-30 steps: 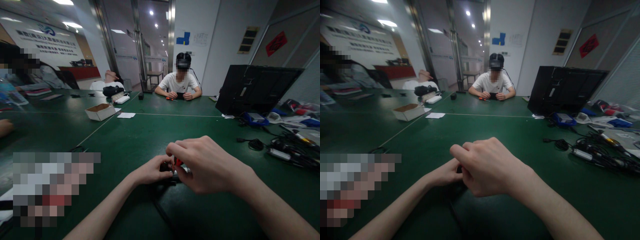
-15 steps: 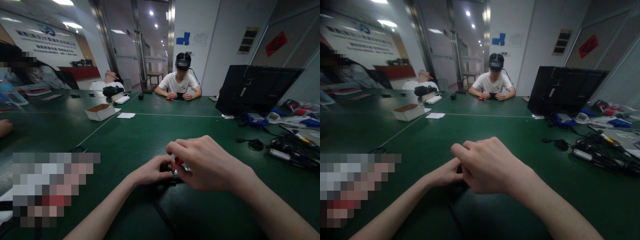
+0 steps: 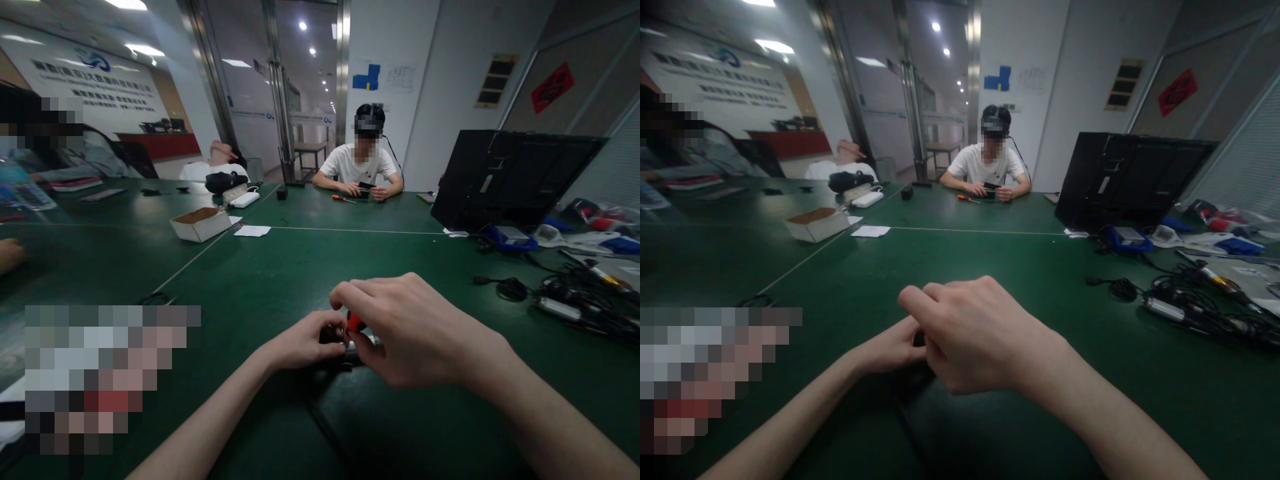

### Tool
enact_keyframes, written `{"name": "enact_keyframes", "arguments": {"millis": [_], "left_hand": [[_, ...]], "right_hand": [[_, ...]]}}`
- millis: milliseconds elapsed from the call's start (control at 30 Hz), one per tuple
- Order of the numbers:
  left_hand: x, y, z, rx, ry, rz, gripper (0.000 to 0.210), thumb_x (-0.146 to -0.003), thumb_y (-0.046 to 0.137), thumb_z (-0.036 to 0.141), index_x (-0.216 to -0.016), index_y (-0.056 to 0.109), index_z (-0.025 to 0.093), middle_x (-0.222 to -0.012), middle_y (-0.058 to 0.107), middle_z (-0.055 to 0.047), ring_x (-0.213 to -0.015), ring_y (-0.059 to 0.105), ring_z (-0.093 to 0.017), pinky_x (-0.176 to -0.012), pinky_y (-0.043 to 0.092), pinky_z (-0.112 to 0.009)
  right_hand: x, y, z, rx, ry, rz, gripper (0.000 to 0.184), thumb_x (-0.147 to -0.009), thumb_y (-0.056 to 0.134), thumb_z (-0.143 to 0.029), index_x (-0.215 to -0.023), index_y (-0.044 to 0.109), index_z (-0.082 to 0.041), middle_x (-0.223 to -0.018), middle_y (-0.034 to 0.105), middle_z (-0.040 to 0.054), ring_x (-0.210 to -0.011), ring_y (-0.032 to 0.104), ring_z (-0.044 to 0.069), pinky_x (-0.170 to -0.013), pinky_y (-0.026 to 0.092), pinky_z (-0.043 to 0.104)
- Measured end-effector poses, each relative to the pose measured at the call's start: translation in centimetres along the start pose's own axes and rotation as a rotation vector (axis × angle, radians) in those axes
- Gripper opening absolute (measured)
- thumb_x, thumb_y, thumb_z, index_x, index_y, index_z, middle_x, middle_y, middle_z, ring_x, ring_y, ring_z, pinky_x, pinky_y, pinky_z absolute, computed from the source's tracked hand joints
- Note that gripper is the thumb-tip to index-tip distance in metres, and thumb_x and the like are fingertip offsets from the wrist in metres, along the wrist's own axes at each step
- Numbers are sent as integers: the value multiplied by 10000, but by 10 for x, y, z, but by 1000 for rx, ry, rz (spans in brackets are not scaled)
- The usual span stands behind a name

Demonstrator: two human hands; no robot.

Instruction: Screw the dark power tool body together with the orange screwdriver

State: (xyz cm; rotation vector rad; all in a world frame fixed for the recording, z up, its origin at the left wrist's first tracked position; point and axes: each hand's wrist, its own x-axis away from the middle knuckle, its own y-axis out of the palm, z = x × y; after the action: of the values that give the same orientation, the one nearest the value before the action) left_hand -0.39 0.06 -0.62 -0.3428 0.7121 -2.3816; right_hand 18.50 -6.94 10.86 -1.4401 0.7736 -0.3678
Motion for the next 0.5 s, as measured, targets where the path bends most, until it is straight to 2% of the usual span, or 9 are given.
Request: {"name": "enact_keyframes", "arguments": {"millis": [67,233,333,500], "left_hand": [[0,-1,0,0,-1,-11,182,-782,618,268,-938,597,178,-975,617,-20,-946,557,-232,-824,458,-323],[-1,0,-3,21,-28,-15,250,-770,637,291,-976,571,168,-985,604,-36,-912,559,-229,-778,457,-310],[0,1,-3,10,-52,11,261,-783,633,313,-989,563,170,-973,603,-31,-885,558,-219,-787,450,-316],[0,0,0,-17,-70,52,243,-782,629,333,-948,561,169,-907,589,-23,-840,549,-213,-744,442,-302]], "right_hand": [[1,-1,-1,-17,-10,-9,200,-808,516,-207,-1001,463,-202,-847,585,-11,-630,470,108,-519,234,240],[-1,1,0,91,16,26,127,-898,476,-327,-963,486,-218,-765,571,-17,-612,482,124,-512,209,258],[-3,5,4,93,41,37,141,-913,456,-303,-1013,480,-207,-784,590,-6,-622,507,126,-513,223,257],[-9,17,18,-80,73,116,315,-849,538,-270,-1124,401,-200,-822,598,-6,-649,525,120,-541,290,228]]}}
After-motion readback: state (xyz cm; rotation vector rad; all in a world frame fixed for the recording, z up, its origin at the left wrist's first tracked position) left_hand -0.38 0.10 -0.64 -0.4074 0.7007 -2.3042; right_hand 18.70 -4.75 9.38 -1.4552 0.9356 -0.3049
